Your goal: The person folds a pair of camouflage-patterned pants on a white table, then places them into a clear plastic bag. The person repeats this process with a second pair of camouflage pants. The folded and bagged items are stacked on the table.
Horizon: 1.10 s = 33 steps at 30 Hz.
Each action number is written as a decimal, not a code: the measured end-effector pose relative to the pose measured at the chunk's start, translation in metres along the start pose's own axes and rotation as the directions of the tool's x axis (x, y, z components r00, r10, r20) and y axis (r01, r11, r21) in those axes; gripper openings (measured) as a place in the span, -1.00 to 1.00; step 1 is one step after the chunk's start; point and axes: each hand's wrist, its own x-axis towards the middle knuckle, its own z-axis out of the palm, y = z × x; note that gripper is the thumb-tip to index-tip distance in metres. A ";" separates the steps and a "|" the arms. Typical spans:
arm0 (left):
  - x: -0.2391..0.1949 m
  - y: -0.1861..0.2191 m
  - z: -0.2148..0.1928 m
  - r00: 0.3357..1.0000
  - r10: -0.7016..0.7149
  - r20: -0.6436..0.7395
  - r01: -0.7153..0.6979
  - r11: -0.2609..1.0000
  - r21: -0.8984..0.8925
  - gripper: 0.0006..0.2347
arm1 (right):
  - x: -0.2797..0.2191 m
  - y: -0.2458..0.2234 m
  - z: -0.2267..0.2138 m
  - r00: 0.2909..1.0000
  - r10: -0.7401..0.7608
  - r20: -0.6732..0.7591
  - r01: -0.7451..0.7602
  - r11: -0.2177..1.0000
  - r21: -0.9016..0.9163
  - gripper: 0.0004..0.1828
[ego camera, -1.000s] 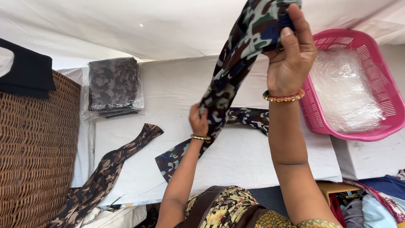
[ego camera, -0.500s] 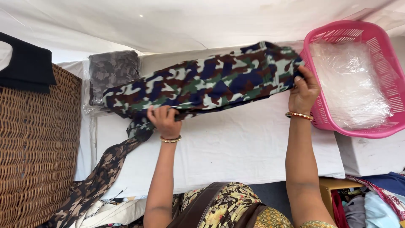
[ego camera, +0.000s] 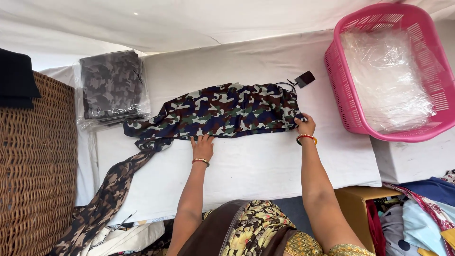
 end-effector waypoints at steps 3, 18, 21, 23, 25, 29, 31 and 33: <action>0.007 -0.009 0.017 0.995 0.049 -0.090 -0.049 0.999 -0.005 -0.74 | 0.023 -0.010 -0.012 0.950 -0.312 -0.020 0.311 0.949 -0.050 -0.49; 0.009 0.009 -0.008 0.920 0.165 -0.355 -0.145 0.986 0.082 -0.64 | -0.082 0.010 0.078 0.488 -0.530 0.694 0.816 -0.005 -0.578 -0.25; 0.018 -0.006 0.006 0.926 0.143 -0.349 -0.087 0.981 0.172 -0.66 | -0.098 0.011 0.097 0.381 -0.255 0.889 0.902 -0.107 -0.418 -0.20; 0.005 -0.018 0.019 0.948 0.124 -0.292 -0.076 0.983 0.169 -0.71 | -0.083 0.022 0.078 0.342 -0.163 0.926 0.933 -0.061 -0.355 -0.19; -0.005 -0.026 0.022 0.889 0.259 -0.377 -0.223 0.965 0.137 -0.75 | -0.036 0.038 0.043 0.505 -0.505 0.700 0.813 0.004 -0.583 -0.16; -0.031 -0.033 0.016 0.904 0.275 -0.328 -0.273 0.961 0.053 -0.75 | -0.025 0.032 -0.025 0.666 -0.434 0.607 0.697 0.072 -0.714 -0.14; -0.025 -0.028 0.011 0.936 0.195 -0.293 -0.181 0.981 0.077 -0.61 | -0.022 0.018 -0.038 0.659 -0.435 0.613 0.703 0.068 -0.708 -0.17; -0.012 -0.017 0.007 0.947 0.154 -0.281 -0.148 0.988 0.042 -0.64 | -0.004 0.027 -0.038 0.720 -0.600 0.349 0.612 0.311 -0.727 -0.25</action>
